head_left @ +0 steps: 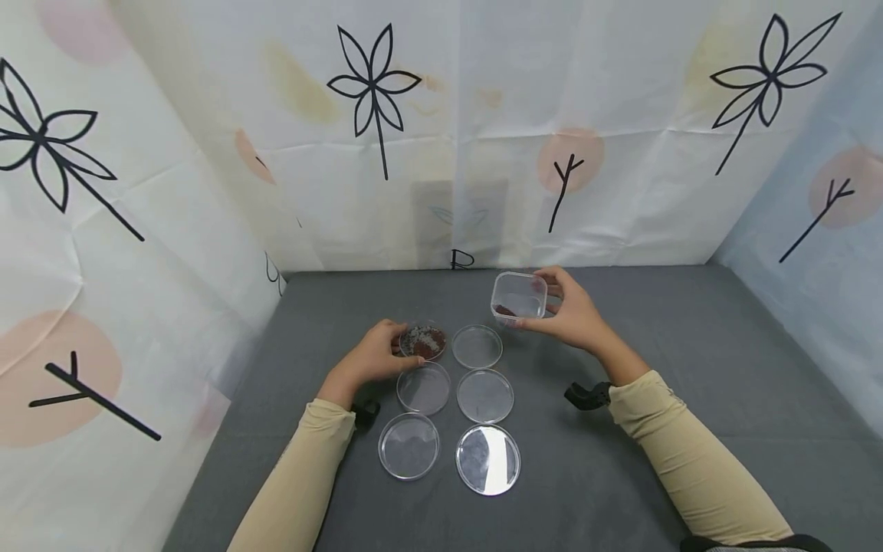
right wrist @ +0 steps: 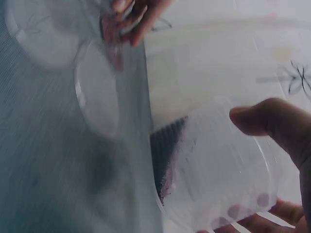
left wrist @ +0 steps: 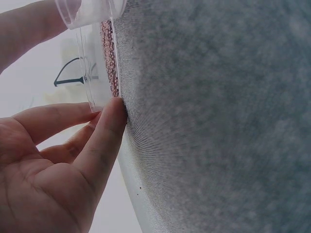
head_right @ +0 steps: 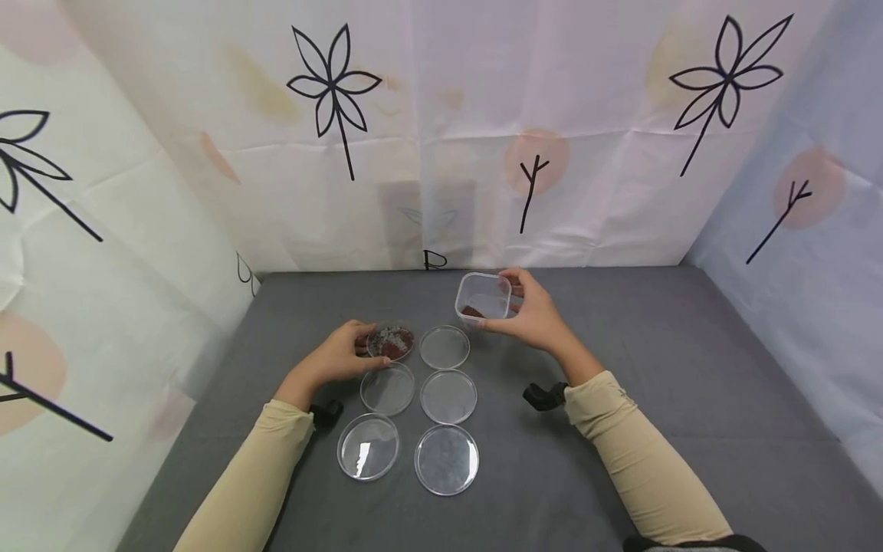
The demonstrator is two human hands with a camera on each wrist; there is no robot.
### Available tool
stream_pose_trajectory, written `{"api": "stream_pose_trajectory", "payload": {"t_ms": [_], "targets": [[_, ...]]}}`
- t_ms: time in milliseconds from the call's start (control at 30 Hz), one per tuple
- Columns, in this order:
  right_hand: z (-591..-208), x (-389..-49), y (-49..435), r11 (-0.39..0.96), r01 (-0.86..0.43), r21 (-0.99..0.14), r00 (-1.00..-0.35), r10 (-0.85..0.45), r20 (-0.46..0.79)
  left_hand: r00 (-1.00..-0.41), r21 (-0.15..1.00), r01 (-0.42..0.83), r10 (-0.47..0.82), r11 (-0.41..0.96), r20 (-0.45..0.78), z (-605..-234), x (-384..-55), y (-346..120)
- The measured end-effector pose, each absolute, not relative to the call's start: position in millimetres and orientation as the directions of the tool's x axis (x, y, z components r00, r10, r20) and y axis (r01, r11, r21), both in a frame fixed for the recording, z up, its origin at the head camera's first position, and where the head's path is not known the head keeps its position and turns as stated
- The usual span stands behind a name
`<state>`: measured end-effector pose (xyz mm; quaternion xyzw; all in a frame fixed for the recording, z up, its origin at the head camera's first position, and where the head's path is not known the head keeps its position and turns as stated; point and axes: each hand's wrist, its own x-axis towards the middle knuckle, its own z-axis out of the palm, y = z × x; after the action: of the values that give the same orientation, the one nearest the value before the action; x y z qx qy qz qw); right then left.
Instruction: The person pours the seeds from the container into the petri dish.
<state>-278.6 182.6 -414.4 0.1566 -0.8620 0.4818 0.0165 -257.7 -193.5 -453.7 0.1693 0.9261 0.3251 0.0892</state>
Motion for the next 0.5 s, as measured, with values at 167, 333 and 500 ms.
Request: {"api": "stream_pose_trajectory", "payload": {"t_ms": [167, 333, 500], "targets": [[-425.3, -266.7, 221.3, 0.499, -0.227, -0.836, -0.958, -0.269, 0.099, -0.924, 0.645, 0.25, 0.376, 0.723, -0.064, -456.0, -258.8, -192.6], [-431.1, -253.1, 251.1, 0.489, -0.191, -0.851, -0.954, -0.297, 0.044, -0.924, 0.66, 0.24, 0.376, 0.712, -0.069, -457.6, -258.3, -191.0], [-435.4, -244.9, 272.0, 0.478, -0.176, -0.861, -0.957, -0.289, 0.035, -0.928, 0.656, 0.235, 0.366, 0.717, -0.068, -455.2, -257.2, -193.3]]}}
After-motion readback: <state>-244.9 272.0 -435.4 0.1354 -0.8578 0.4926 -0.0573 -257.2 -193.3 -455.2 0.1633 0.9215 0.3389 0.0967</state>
